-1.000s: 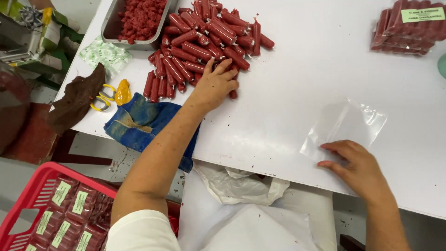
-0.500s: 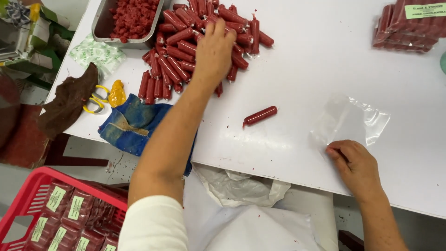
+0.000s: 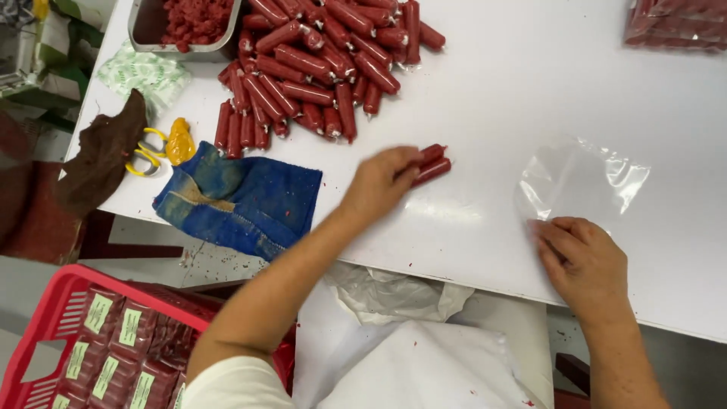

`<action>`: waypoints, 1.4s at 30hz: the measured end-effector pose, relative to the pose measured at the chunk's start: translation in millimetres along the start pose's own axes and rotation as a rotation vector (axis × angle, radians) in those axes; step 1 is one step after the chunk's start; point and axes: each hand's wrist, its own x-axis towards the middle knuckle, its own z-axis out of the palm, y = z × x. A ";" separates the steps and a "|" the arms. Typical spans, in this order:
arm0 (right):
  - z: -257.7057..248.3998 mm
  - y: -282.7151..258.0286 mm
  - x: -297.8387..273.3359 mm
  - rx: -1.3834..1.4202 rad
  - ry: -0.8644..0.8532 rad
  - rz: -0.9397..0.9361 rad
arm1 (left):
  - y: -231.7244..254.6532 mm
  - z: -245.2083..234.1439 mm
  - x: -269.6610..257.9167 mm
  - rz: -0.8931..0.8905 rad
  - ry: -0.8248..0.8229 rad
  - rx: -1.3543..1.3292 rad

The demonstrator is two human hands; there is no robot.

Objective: Manually packing red cylindrical food items into plastic bags and inserting product labels.

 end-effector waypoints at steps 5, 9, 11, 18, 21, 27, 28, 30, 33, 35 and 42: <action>10.8 14.6 -7.0 -0.065 0.007 -0.044 | 3.2 -12.5 -7.4 -0.026 -0.090 0.065; 5.2 5.8 -0.7 0.026 0.020 -0.018 | 19.9 -9.7 10.1 0.083 0.002 0.423; 2.0 3.7 -1.4 0.059 0.036 -0.021 | 22.7 18.1 8.6 0.077 -0.158 0.494; -6.4 -8.7 3.0 0.099 0.022 0.031 | 79.6 22.1 7.5 0.098 -0.188 0.371; -5.0 -6.7 1.4 0.098 0.063 -0.037 | 67.3 15.8 -6.2 0.230 -0.038 0.255; -2.5 3.3 2.5 0.106 -0.053 -0.039 | 20.4 -22.2 18.4 0.290 -0.173 0.534; -4.1 2.9 5.2 0.117 -0.052 -0.050 | 13.1 -34.2 34.9 0.281 -0.155 0.728; -4.2 1.3 4.0 0.123 -0.060 -0.023 | -18.4 -53.7 60.1 0.206 -0.268 0.971; -4.9 1.6 6.5 0.135 -0.079 0.019 | -36.6 -70.3 81.7 0.211 -0.477 1.313; -5.2 1.1 6.3 0.138 -0.094 0.050 | -30.1 -77.6 92.7 0.309 -0.586 1.403; -5.8 0.5 8.2 0.156 -0.094 0.048 | 33.0 -55.9 64.0 -0.117 -0.444 0.629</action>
